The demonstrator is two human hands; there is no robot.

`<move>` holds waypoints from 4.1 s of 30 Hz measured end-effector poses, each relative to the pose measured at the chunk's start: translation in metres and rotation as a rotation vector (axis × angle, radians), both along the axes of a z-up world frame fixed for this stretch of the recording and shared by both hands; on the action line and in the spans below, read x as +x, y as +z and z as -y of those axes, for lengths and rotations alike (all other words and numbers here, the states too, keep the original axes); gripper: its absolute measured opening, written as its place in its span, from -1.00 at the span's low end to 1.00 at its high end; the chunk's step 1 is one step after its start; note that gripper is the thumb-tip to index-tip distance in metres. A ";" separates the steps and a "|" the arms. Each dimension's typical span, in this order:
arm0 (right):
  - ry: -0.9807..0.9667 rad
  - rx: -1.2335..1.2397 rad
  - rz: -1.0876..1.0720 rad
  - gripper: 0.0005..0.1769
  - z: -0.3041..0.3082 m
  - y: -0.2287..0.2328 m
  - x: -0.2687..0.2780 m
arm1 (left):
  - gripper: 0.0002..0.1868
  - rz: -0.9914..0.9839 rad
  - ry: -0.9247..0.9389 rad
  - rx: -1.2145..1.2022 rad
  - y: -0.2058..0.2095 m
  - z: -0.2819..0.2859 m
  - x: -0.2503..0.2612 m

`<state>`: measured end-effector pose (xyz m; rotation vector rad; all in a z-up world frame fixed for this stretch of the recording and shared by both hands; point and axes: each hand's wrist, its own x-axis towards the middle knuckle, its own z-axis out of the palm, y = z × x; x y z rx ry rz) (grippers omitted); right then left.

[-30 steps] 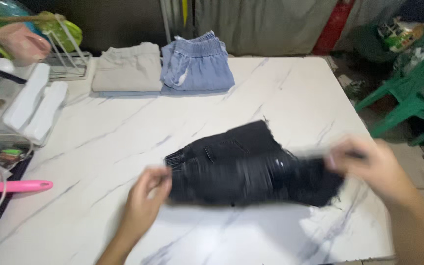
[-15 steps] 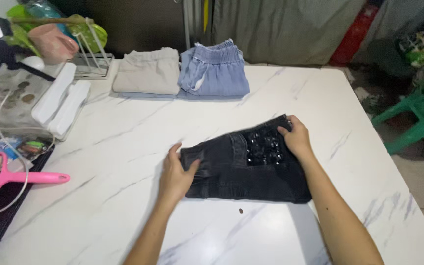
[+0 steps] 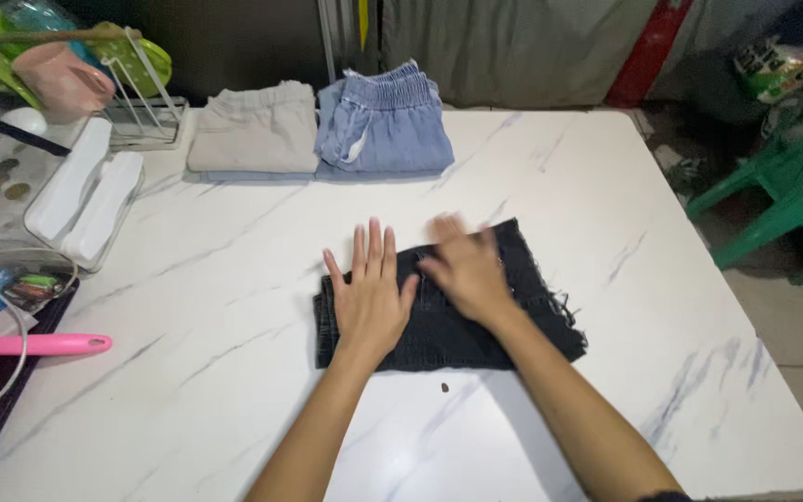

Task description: The person folds several pairs of shorts on a white marble table. They handle light blue, black, and yellow shorts one at a time, smoothing and folding each into a compact rectangle, then stacking them on the table.

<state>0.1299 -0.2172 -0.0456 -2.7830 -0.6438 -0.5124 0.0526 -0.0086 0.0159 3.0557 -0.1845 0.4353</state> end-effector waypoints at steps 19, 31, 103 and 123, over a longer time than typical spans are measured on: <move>-0.035 0.523 -0.285 -0.25 0.101 0.024 -0.036 | -0.05 -0.316 -0.038 0.107 -0.055 -0.011 0.039; 0.297 -0.003 -0.007 -0.60 0.091 0.033 -0.170 | -0.56 -0.064 -0.591 -0.391 0.003 0.008 -0.008; -0.399 0.683 -0.587 -0.36 -0.011 0.040 -0.097 | -0.24 -0.901 0.223 -1.765 -0.075 -0.060 0.032; 0.331 -0.194 -0.396 -0.21 -0.102 0.035 -0.069 | -0.47 0.194 -0.133 -0.540 -0.009 -0.035 -0.007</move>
